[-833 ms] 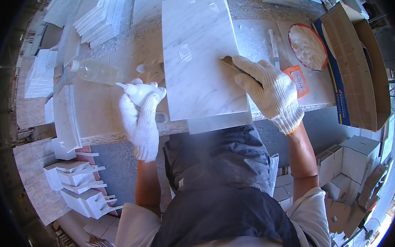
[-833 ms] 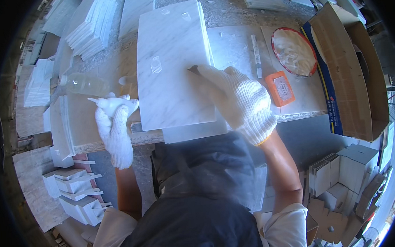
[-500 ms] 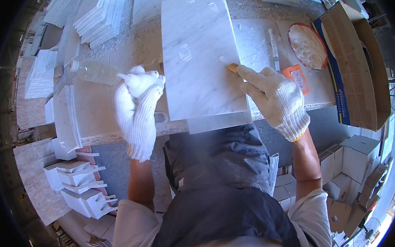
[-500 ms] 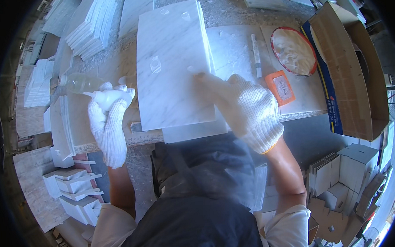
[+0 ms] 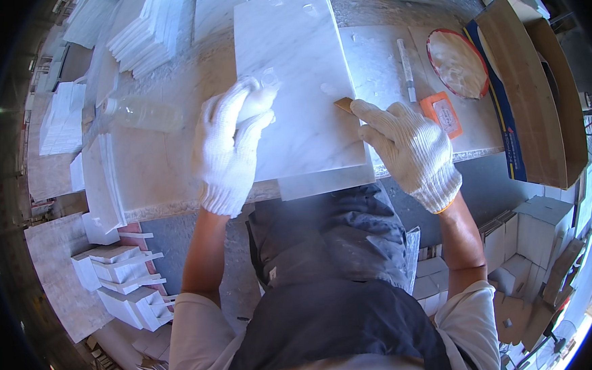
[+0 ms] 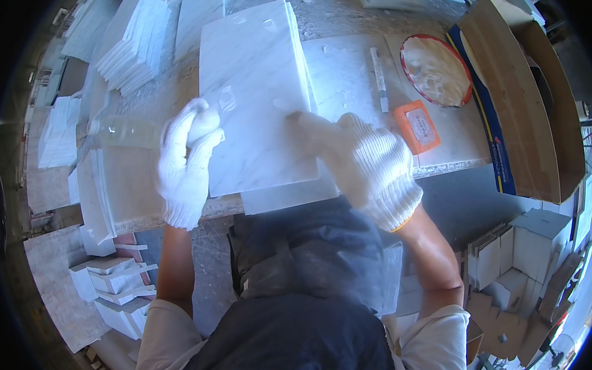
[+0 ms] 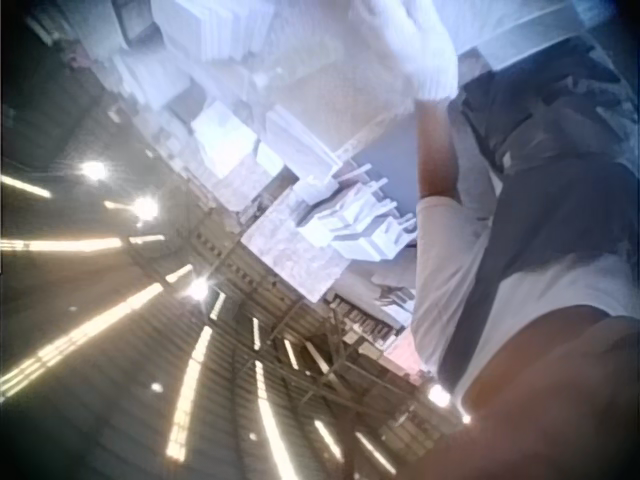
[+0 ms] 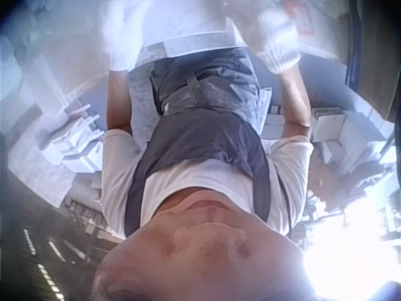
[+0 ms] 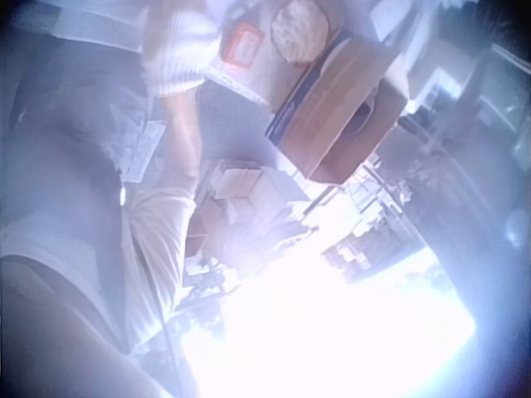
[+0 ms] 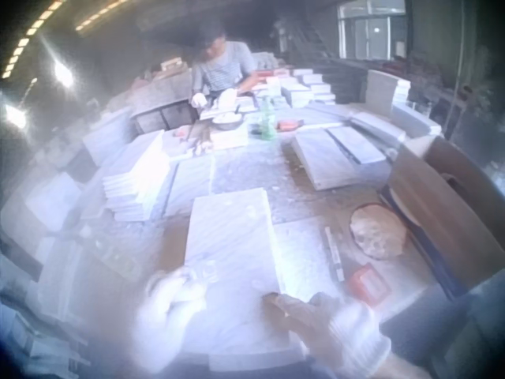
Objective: The person picks up a white plaster panel, places it on a workbench, and uses a putty knife to scrape and smooth its surface. They then wipe the panel with a cloth and set it aside. The person repeats this process with another panel.
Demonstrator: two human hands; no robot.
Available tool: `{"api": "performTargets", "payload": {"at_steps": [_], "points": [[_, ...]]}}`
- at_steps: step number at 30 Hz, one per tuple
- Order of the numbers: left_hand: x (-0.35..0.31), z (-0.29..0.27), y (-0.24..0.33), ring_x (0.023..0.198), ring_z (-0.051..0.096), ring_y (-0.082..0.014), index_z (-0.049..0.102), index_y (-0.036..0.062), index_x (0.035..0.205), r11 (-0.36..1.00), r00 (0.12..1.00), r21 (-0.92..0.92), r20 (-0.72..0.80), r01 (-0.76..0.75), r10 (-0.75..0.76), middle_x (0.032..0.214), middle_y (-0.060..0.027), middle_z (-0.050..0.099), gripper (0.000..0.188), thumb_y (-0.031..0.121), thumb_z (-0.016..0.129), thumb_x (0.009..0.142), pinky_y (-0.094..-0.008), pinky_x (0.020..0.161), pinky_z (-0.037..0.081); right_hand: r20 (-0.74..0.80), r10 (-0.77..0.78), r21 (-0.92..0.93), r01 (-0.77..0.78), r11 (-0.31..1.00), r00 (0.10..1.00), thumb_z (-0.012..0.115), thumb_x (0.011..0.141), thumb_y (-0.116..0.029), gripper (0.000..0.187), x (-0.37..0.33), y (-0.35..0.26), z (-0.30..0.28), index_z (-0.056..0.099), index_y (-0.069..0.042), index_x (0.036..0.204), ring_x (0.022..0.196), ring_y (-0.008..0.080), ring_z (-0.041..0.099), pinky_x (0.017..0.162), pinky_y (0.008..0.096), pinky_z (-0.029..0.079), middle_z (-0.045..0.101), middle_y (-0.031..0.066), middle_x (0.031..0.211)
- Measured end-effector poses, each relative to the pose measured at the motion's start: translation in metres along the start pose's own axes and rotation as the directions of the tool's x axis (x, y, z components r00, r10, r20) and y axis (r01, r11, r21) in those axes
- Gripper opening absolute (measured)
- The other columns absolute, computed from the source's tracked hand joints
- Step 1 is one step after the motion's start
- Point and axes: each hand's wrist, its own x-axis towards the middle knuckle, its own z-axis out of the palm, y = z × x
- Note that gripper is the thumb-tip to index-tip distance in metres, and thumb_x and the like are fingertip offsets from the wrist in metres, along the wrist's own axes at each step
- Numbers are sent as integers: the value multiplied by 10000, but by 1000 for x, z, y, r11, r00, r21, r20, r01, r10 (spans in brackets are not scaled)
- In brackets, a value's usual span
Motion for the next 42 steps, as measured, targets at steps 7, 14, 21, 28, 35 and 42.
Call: {"api": "performTargets", "payload": {"at_steps": [7,14,21,28,35,42], "points": [[6,14,-9,1101,617,-241,681,295,1255,713,941,639,53,-288,333,1125,41,640,459,306,774,806,-438,952,513,-10,245,385,-222,896,970,755,896,-124,333,-33,-30,17,730,-63,1222,680,254,643,646,335,513,670,131,833],[14,21,-7,1208,573,-260,655,291,1324,551,903,748,152,-370,401,1199,6,626,533,275,777,805,-452,1051,451,-5,294,491,-254,833,956,758,903,-146,364,-45,-33,25,711,-68,1255,707,280,647,684,352,526,666,135,836],[19,23,-3,1136,605,-246,685,296,1237,513,869,750,165,-417,467,1133,20,627,418,234,717,825,-449,1002,498,-17,285,465,-245,851,958,760,910,-167,353,-47,-33,26,714,-61,1243,719,285,666,694,346,533,686,149,850],[21,24,2,1106,620,-253,687,281,1241,464,859,773,197,-432,473,1112,6,624,423,205,704,825,-440,979,510,8,297,453,-268,850,955,761,911,-174,351,-47,-32,26,714,-52,1237,711,292,665,690,348,533,687,154,852],[23,24,5,1079,620,-246,701,233,1195,453,842,765,209,-457,497,1074,-4,634,393,202,738,805,-434,960,503,26,311,463,-287,839,950,753,919,-180,348,-48,-32,25,714,-59,1243,708,292,659,689,352,531,683,155,845],[23,25,7,1081,617,-210,678,255,1239,453,853,769,222,-451,472,1095,21,634,423,199,690,820,-440,995,490,35,318,453,-299,840,948,753,916,-181,349,-48,-32,26,716,-63,1242,702,292,653,688,359,531,681,155,837]]}}
